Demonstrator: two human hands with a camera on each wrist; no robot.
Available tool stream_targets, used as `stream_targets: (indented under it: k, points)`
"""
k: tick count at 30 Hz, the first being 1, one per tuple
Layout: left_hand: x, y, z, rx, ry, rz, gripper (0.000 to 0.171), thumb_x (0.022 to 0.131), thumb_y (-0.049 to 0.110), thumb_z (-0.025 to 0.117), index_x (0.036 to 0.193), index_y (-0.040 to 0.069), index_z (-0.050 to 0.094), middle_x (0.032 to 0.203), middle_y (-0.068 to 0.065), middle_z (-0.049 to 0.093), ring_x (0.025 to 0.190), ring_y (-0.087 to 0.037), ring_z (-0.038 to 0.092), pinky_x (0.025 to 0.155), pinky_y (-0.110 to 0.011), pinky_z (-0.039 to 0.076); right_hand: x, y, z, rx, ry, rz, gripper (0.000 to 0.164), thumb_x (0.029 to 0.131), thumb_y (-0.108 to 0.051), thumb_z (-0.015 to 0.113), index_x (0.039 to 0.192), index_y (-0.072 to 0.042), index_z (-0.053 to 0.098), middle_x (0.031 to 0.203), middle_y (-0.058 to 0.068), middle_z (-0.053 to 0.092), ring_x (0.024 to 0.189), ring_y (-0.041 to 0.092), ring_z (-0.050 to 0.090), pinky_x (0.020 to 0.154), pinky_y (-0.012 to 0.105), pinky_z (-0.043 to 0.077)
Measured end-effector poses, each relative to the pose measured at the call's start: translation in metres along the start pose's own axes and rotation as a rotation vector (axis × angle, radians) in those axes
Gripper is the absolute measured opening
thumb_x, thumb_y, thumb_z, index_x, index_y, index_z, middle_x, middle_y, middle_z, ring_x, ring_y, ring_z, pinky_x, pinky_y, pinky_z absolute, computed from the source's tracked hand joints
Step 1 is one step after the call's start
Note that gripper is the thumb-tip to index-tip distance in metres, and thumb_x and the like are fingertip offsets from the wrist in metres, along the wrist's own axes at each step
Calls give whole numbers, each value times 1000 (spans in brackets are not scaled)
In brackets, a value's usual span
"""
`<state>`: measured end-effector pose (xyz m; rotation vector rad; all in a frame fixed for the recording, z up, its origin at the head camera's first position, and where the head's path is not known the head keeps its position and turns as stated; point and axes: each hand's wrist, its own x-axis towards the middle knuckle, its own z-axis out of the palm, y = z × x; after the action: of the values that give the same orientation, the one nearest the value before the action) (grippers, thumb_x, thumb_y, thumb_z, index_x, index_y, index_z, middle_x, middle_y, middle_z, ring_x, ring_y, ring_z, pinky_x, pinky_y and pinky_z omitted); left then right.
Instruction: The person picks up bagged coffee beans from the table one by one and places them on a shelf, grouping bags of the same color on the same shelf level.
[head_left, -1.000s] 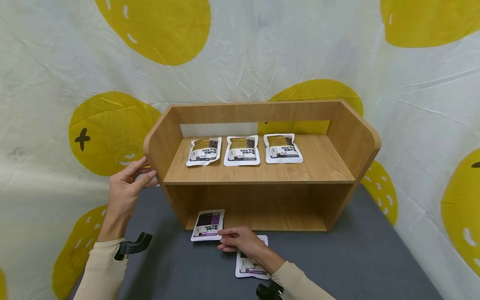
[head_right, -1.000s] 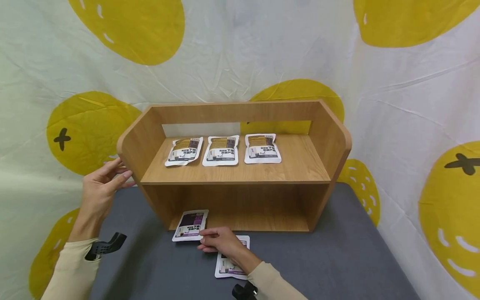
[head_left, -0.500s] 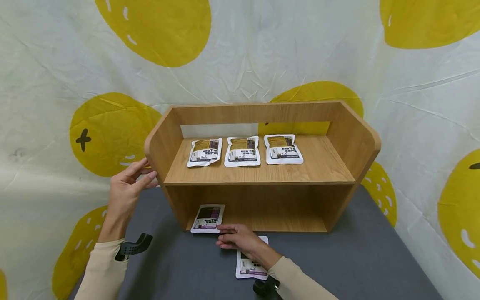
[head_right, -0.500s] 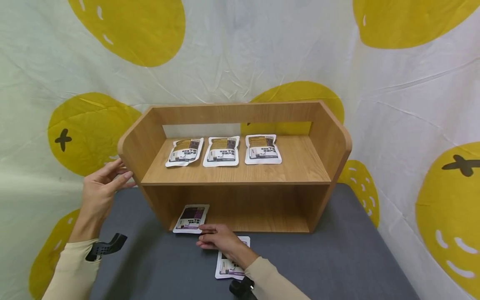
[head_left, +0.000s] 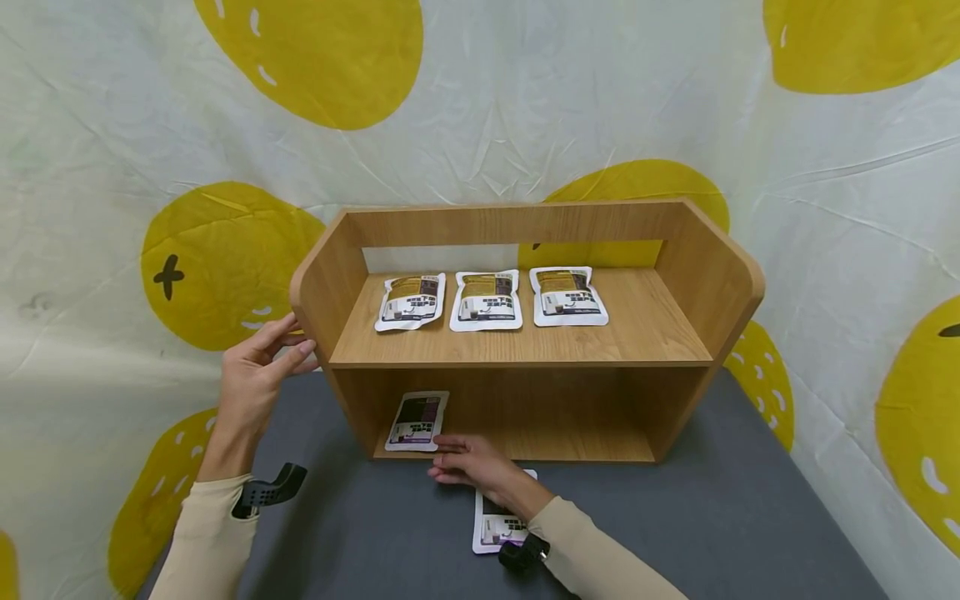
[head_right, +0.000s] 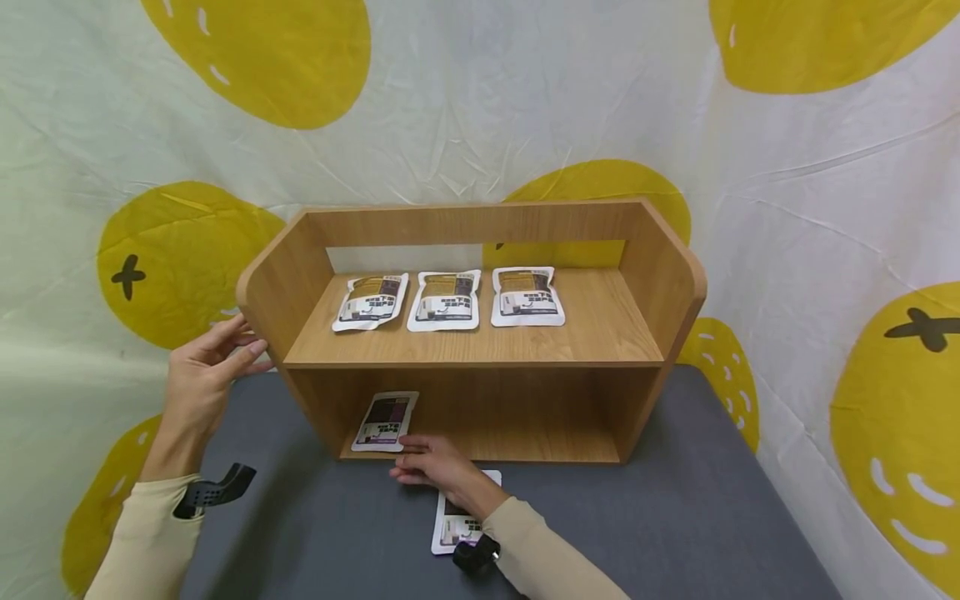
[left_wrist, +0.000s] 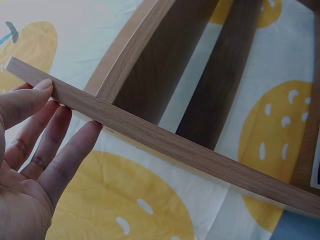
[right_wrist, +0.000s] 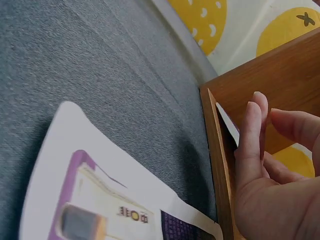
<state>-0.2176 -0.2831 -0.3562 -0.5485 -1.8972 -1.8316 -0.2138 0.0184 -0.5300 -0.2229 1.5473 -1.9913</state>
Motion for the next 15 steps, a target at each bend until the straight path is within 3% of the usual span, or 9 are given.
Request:
stream_targets:
  k: [8,15]
  points:
    - [0,1,1,12,0,3,47,92,-11,66,139,-5,59,121,-6,68,98,-15,69,73,-34,63,3,-3,-4,-14,-34,-14,55,103,2,53,153,11,31,129,35,55,105,28,72,92,32,61]
    - [-1,1,1,14,4,-2,47,92,-11,66,138,-5,59,119,-6,68,97,-15,69,73,-34,63,-10,-13,-10,-96,-64,-46,54,103,2,53,154,9,33,147,36,44,106,32,72,91,33,62]
